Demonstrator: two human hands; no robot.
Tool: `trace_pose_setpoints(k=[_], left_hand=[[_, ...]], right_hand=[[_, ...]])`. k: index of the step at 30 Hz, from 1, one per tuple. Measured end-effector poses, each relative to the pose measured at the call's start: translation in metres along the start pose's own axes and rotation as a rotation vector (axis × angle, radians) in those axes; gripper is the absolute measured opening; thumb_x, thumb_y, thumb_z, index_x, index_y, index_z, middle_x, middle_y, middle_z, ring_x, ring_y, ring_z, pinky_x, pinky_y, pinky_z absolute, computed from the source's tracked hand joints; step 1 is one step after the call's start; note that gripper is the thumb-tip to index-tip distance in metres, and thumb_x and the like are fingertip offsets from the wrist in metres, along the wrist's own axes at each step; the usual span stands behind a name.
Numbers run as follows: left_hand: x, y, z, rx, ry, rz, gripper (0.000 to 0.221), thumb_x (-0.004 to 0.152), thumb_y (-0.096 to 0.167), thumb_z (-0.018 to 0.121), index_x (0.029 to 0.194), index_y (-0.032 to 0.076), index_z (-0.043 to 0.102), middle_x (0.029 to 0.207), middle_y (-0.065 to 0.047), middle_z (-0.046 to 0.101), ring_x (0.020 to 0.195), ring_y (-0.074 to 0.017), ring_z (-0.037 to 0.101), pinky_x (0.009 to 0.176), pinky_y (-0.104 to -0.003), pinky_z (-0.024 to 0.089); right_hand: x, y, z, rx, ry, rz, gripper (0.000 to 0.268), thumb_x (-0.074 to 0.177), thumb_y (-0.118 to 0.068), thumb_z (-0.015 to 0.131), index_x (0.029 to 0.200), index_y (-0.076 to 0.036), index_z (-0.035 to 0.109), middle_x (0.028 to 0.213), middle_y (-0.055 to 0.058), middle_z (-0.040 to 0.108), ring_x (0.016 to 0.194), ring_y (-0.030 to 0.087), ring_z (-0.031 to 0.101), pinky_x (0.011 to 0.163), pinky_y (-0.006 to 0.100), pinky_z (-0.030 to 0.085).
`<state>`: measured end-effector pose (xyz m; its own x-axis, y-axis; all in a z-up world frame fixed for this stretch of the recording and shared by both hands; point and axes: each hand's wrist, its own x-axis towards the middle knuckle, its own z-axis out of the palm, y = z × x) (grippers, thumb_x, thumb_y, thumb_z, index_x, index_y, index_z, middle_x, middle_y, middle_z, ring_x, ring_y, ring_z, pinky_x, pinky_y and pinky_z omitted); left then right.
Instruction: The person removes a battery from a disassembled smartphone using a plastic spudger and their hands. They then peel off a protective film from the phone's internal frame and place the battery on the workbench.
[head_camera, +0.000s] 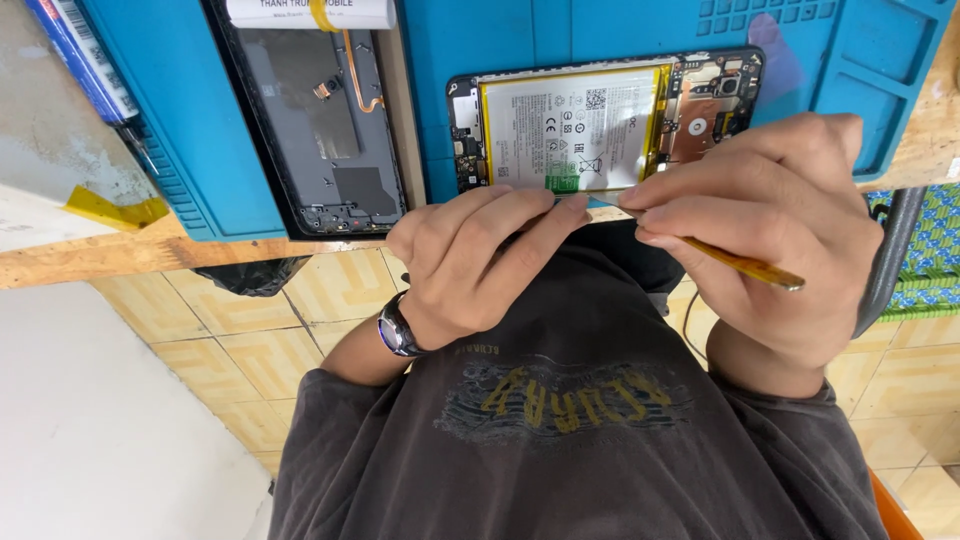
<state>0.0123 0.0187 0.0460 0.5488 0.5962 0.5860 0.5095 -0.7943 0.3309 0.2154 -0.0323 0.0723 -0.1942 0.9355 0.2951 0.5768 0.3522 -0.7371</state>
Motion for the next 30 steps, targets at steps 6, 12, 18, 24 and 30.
trace_pose_setpoints(k=[6,12,18,24,30], left_hand=[[0.0,0.0,-0.001,0.009,-0.044,-0.006,0.023,0.095,0.016,0.05,0.093,0.021,0.072,0.09,0.006,0.063,0.082,-0.0094,0.058,0.077,-0.021,0.035],[-0.002,-0.006,-0.001,-0.007,-0.045,0.055,0.017,0.094,0.013,0.055,0.102,0.017,0.07,0.089,0.008,0.065,0.081,-0.0077,0.059,0.071,-0.02,0.041],[0.0,-0.01,0.0,0.032,-0.011,0.105,0.011,0.09,0.014,0.064,0.093,0.018,0.073,0.084,0.007,0.064,0.078,-0.0061,0.057,0.064,-0.019,0.041],[-0.001,-0.013,-0.003,0.036,-0.069,0.139,0.012,0.092,0.014,0.062,0.097,0.019,0.073,0.09,0.009,0.063,0.082,-0.0038,0.058,0.066,-0.016,0.042],[-0.003,-0.015,0.001,0.031,-0.013,0.168,0.006,0.089,0.018,0.07,0.094,0.019,0.073,0.088,0.008,0.064,0.079,-0.0048,0.058,0.064,-0.017,0.043]], right_hand=[[0.009,-0.009,-0.002,-0.064,0.013,-0.014,0.006,0.093,0.0,0.06,0.09,-0.005,0.063,0.092,0.009,0.071,0.082,0.027,0.054,0.082,0.038,0.031],[0.015,-0.016,0.0,-0.133,-0.011,-0.028,0.013,0.094,-0.003,0.057,0.086,-0.007,0.066,0.089,0.01,0.073,0.074,0.026,0.057,0.078,0.04,0.03],[0.019,-0.025,-0.007,-0.179,-0.119,0.028,0.007,0.094,-0.007,0.062,0.092,-0.006,0.068,0.096,0.01,0.072,0.077,0.027,0.058,0.078,0.044,0.029],[0.023,-0.025,-0.008,-0.251,-0.173,-0.02,0.013,0.096,-0.004,0.056,0.093,-0.004,0.069,0.098,0.01,0.073,0.072,0.025,0.056,0.078,0.041,0.026],[0.023,-0.026,-0.007,-0.371,-0.241,-0.094,0.007,0.098,-0.01,0.061,0.103,-0.011,0.066,0.099,0.009,0.074,0.072,0.026,0.055,0.079,0.045,0.027]])
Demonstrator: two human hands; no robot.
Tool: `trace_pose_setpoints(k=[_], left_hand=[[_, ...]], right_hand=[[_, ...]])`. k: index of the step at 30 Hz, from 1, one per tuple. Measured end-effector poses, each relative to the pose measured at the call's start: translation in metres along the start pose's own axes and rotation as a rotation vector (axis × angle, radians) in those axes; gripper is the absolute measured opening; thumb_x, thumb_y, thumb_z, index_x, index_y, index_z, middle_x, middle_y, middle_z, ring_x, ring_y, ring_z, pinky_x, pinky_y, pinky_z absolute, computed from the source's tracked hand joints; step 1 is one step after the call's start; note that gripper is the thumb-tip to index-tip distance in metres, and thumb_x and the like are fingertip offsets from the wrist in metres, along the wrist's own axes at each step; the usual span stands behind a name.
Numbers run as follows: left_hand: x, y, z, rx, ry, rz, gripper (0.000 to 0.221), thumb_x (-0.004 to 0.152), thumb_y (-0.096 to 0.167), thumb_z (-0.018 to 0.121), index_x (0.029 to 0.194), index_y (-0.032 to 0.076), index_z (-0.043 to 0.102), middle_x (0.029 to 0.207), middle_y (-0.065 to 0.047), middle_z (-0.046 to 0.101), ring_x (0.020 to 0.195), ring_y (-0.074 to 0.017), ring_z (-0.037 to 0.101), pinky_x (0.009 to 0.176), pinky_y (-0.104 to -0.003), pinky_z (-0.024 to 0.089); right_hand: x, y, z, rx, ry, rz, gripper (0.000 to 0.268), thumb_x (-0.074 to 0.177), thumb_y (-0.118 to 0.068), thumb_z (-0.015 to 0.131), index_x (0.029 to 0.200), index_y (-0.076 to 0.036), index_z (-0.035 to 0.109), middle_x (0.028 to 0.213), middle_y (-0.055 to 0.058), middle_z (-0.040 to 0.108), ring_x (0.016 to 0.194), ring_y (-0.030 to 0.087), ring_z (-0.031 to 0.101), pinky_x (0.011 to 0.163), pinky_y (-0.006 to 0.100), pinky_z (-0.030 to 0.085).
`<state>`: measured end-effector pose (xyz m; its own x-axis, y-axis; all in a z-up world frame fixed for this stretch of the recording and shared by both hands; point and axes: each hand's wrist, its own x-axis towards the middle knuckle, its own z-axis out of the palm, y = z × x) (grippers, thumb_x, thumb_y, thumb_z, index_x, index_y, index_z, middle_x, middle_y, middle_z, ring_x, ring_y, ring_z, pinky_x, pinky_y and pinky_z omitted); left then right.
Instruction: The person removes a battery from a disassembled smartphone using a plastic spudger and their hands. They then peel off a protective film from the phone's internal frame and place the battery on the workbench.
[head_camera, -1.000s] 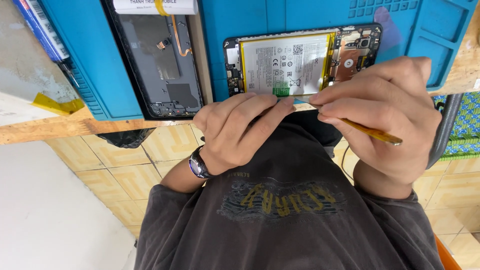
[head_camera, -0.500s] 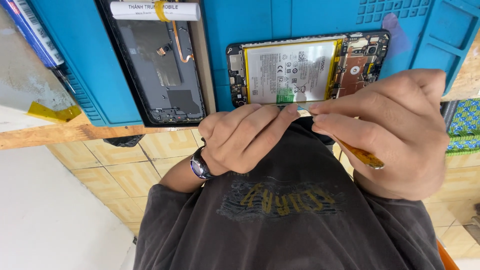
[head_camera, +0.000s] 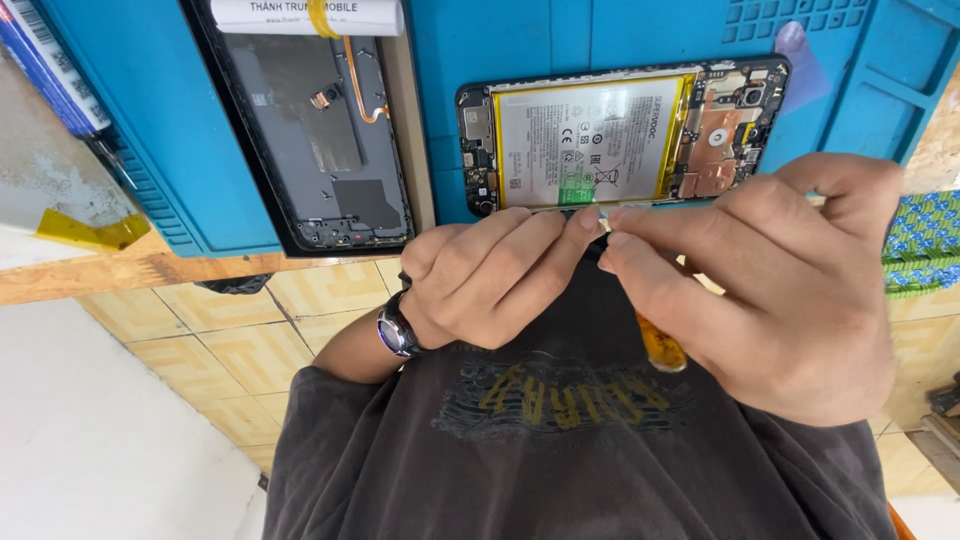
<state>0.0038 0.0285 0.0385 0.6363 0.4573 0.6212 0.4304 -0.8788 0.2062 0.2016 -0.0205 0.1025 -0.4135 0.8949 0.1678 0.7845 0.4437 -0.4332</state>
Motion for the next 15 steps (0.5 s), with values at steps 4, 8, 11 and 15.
trace_pose_setpoints(k=[4,8,11,15], left_hand=[[0.001,0.002,-0.002,-0.016,-0.012,-0.013,0.008,0.091,0.018,0.064,0.093,0.017,0.072,0.087,0.007,0.066,0.079,-0.0056,0.059,0.068,-0.019,0.038],[0.006,0.003,-0.016,-0.211,-0.114,-0.056,0.01,0.094,0.005,0.061,0.098,0.005,0.07,0.091,-0.004,0.064,0.082,-0.0154,0.065,0.064,-0.024,0.04],[0.016,0.002,-0.032,-0.381,-0.138,-0.182,0.011,0.094,0.012,0.069,0.103,0.007,0.064,0.1,-0.005,0.063,0.09,-0.0231,0.058,0.076,-0.031,0.038],[0.047,-0.013,-0.045,-0.125,-0.298,-0.119,0.017,0.104,0.009,0.05,0.114,0.007,0.064,0.115,-0.007,0.056,0.104,-0.0247,0.058,0.083,-0.035,0.039]], right_hand=[[0.009,0.0,-0.005,-0.076,-0.025,-0.068,0.013,0.1,0.0,0.063,0.094,-0.011,0.067,0.095,0.003,0.074,0.071,0.022,0.057,0.079,0.041,0.03],[0.007,-0.003,-0.004,-0.031,-0.016,-0.039,0.011,0.101,-0.005,0.062,0.096,-0.01,0.07,0.095,0.003,0.072,0.077,0.025,0.058,0.084,0.044,0.031],[0.007,-0.008,-0.003,-0.049,0.015,-0.034,0.016,0.103,-0.01,0.056,0.092,-0.011,0.067,0.095,0.002,0.072,0.074,0.022,0.057,0.086,0.043,0.031],[0.002,-0.006,0.001,-0.113,0.062,-0.094,0.02,0.105,-0.001,0.059,0.09,-0.012,0.066,0.092,0.002,0.071,0.085,0.027,0.062,0.086,0.041,0.031]])
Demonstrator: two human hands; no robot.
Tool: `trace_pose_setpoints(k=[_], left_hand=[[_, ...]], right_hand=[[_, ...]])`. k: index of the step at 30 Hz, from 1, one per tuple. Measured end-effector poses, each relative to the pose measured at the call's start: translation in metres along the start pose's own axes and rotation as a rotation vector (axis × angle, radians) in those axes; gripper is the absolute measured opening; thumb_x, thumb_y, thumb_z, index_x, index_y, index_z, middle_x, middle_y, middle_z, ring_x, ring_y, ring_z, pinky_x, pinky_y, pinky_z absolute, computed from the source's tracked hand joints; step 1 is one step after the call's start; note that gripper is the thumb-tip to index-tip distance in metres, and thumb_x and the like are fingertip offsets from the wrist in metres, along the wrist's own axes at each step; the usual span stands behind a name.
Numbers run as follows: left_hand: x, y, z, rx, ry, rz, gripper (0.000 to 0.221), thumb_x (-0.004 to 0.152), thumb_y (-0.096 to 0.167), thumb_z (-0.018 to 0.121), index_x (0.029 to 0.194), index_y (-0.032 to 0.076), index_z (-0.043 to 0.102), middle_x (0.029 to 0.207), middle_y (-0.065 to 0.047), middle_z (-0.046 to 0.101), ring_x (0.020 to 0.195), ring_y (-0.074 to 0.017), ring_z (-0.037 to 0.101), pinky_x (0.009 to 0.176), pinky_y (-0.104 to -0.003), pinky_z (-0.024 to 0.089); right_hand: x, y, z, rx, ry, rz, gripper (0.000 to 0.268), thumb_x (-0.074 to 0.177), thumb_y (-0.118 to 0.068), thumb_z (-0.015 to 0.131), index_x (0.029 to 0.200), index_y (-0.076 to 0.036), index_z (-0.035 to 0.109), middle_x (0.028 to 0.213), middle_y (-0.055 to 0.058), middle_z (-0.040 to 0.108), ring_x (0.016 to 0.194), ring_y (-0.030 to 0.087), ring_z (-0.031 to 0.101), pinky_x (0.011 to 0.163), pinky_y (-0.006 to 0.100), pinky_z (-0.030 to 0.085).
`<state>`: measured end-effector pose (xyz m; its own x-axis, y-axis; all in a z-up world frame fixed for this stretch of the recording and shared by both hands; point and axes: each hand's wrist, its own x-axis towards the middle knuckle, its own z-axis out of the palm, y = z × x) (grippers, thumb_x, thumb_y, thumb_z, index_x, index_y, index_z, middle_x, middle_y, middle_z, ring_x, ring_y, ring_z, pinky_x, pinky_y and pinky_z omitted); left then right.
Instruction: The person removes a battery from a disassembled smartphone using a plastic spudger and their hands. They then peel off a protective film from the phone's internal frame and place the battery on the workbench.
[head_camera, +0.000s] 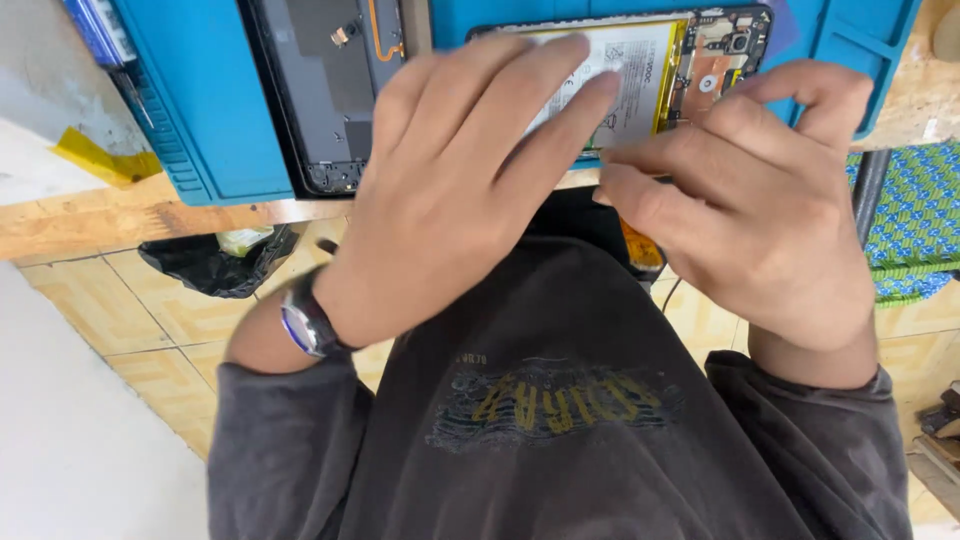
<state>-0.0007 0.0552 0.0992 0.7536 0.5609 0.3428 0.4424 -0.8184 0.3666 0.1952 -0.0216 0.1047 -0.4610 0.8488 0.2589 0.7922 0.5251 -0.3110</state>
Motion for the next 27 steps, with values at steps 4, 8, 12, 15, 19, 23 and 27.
trace_pose_setpoints(k=[4,8,12,15,19,23,27], left_hand=[[0.018,-0.012,0.009,0.29,-0.125,0.237,0.011,0.094,0.008,0.063,0.104,0.007,0.059,0.104,-0.004,0.048,0.098,-0.0171,0.046,0.079,-0.028,0.046],[0.021,-0.013,0.014,0.272,-0.226,0.253,0.019,0.084,0.008,0.067,0.1,0.007,0.056,0.093,-0.003,0.044,0.086,-0.0162,0.047,0.068,-0.028,0.046],[0.022,-0.012,0.007,0.163,-0.296,0.207,0.035,0.081,0.015,0.076,0.108,0.001,0.058,0.103,-0.006,0.049,0.096,-0.018,0.051,0.077,-0.03,0.05],[0.022,-0.012,0.008,0.175,-0.298,0.194,0.029,0.077,0.001,0.071,0.103,0.003,0.058,0.102,-0.007,0.05,0.095,-0.019,0.052,0.072,-0.03,0.05],[0.024,-0.012,0.01,0.183,-0.291,0.2,0.021,0.077,0.0,0.071,0.095,0.004,0.06,0.095,-0.006,0.05,0.089,-0.0176,0.052,0.066,-0.029,0.048],[0.027,-0.009,0.009,0.127,-0.309,0.164,0.016,0.077,-0.004,0.067,0.089,0.004,0.059,0.091,-0.007,0.049,0.082,-0.0187,0.051,0.063,-0.031,0.046],[0.027,-0.006,0.015,0.151,-0.318,0.142,0.009,0.079,0.005,0.062,0.086,0.007,0.058,0.088,-0.007,0.05,0.077,-0.0215,0.051,0.061,-0.035,0.044]], right_hand=[[0.001,-0.003,0.001,0.016,0.045,0.027,0.026,0.104,0.009,0.061,0.088,-0.011,0.067,0.091,-0.001,0.07,0.076,0.021,0.053,0.086,0.041,0.03],[-0.001,-0.006,0.004,-0.022,0.078,0.043,0.029,0.1,0.013,0.065,0.088,-0.013,0.063,0.087,-0.004,0.066,0.075,0.019,0.051,0.086,0.04,0.031],[-0.006,-0.007,0.008,-0.054,0.118,0.029,0.029,0.101,0.01,0.067,0.086,-0.015,0.063,0.091,-0.002,0.07,0.081,0.02,0.058,0.085,0.039,0.031],[-0.009,-0.009,0.011,-0.1,0.143,0.028,0.027,0.1,0.007,0.065,0.087,-0.016,0.064,0.095,-0.002,0.072,0.084,0.023,0.061,0.086,0.04,0.033],[-0.013,-0.013,0.015,-0.129,0.183,0.028,0.021,0.098,0.004,0.064,0.089,-0.015,0.064,0.099,0.002,0.073,0.076,0.022,0.057,0.084,0.039,0.033],[-0.016,-0.016,0.021,-0.147,0.243,0.032,0.02,0.096,0.005,0.062,0.089,-0.014,0.063,0.096,0.003,0.074,0.067,0.021,0.051,0.083,0.039,0.031],[-0.02,-0.018,0.026,-0.144,0.241,0.053,0.019,0.095,0.003,0.062,0.089,-0.014,0.064,0.097,0.003,0.074,0.07,0.022,0.054,0.082,0.04,0.031]])
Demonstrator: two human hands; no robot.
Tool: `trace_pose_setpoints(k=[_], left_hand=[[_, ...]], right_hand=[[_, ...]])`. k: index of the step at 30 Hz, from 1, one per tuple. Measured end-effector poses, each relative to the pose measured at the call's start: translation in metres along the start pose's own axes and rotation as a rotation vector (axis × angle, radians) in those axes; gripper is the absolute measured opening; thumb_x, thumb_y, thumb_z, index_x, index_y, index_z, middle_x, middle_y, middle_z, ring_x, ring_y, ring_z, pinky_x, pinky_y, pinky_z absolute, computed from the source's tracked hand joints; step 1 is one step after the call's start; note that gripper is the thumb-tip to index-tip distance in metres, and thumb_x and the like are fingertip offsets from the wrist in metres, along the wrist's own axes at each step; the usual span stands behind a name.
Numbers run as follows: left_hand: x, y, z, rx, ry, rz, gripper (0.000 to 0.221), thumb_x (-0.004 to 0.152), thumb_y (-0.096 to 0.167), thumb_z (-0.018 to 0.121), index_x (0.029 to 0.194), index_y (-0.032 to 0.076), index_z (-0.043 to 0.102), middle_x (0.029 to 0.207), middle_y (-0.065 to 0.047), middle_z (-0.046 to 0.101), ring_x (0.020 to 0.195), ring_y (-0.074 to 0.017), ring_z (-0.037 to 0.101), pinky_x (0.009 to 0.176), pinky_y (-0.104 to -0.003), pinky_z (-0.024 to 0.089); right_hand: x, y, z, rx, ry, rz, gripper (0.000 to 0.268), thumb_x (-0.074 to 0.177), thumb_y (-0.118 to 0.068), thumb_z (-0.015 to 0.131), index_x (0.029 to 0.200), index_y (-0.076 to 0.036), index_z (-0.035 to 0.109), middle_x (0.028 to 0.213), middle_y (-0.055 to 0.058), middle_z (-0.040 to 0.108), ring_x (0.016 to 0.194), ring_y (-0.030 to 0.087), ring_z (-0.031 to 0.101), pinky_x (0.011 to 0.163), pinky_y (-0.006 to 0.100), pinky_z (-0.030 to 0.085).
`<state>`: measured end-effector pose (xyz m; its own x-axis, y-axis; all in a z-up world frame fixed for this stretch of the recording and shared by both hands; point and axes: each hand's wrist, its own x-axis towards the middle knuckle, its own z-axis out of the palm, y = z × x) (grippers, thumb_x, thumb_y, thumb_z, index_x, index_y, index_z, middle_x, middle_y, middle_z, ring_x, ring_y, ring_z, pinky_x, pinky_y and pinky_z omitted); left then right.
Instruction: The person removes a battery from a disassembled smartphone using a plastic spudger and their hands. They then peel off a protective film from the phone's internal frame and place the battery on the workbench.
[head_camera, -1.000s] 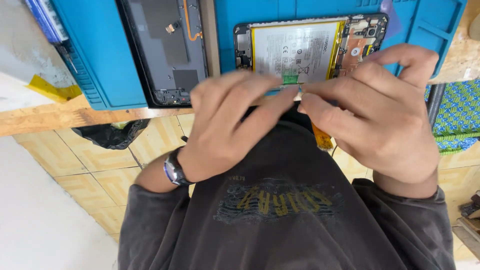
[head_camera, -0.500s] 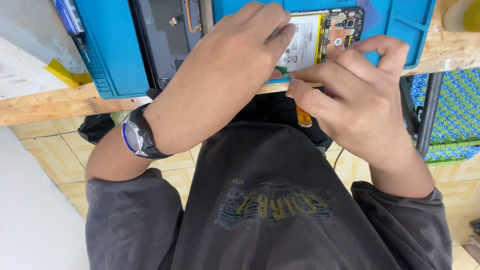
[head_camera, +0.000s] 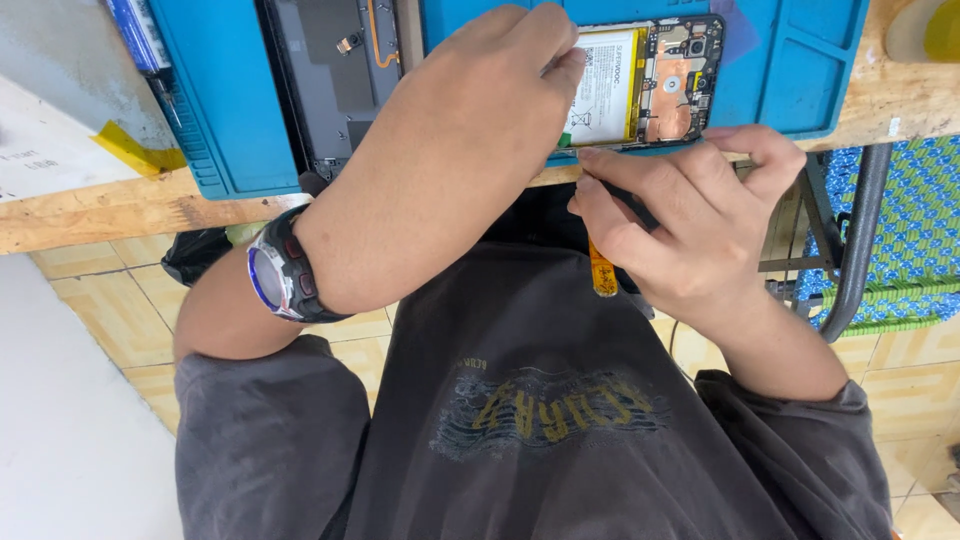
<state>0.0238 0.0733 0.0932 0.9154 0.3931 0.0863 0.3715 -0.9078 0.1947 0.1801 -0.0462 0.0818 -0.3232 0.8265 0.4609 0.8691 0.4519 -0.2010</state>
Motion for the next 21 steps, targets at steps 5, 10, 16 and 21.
trace_pose_setpoints(k=[5,10,16,21], left_hand=[[-0.003,0.006,0.001,0.187,0.004,-0.026,0.012,0.082,0.006,0.067,0.092,0.006,0.06,0.09,-0.004,0.049,0.081,-0.0162,0.051,0.072,-0.027,0.048],[-0.003,0.01,0.002,0.11,0.016,-0.051,0.02,0.083,0.008,0.069,0.1,0.002,0.061,0.096,-0.006,0.052,0.086,-0.0189,0.053,0.084,-0.032,0.049],[-0.001,0.012,0.001,0.15,-0.02,-0.065,0.021,0.082,0.009,0.07,0.101,0.002,0.063,0.095,-0.006,0.053,0.088,-0.0189,0.055,0.093,-0.035,0.046],[0.001,0.017,0.0,0.159,-0.032,-0.093,0.015,0.083,0.006,0.068,0.097,0.004,0.062,0.091,-0.004,0.051,0.084,-0.0183,0.055,0.096,-0.039,0.046]], right_hand=[[-0.006,-0.003,0.01,-0.022,0.122,0.013,0.019,0.092,0.005,0.061,0.086,-0.012,0.064,0.094,0.004,0.074,0.07,0.022,0.054,0.081,0.04,0.029],[-0.025,-0.009,0.028,0.026,0.2,0.194,0.01,0.085,-0.004,0.071,0.089,-0.012,0.069,0.092,0.002,0.063,0.083,0.021,0.048,0.081,0.038,0.028],[-0.042,-0.011,0.045,0.046,0.301,0.271,0.009,0.08,-0.01,0.076,0.086,-0.011,0.069,0.089,-0.007,0.063,0.081,0.012,0.046,0.082,0.034,0.024],[-0.049,-0.011,0.055,0.056,0.366,0.301,0.006,0.079,-0.014,0.073,0.085,-0.012,0.072,0.084,-0.002,0.06,0.078,0.008,0.047,0.082,0.031,0.025]])
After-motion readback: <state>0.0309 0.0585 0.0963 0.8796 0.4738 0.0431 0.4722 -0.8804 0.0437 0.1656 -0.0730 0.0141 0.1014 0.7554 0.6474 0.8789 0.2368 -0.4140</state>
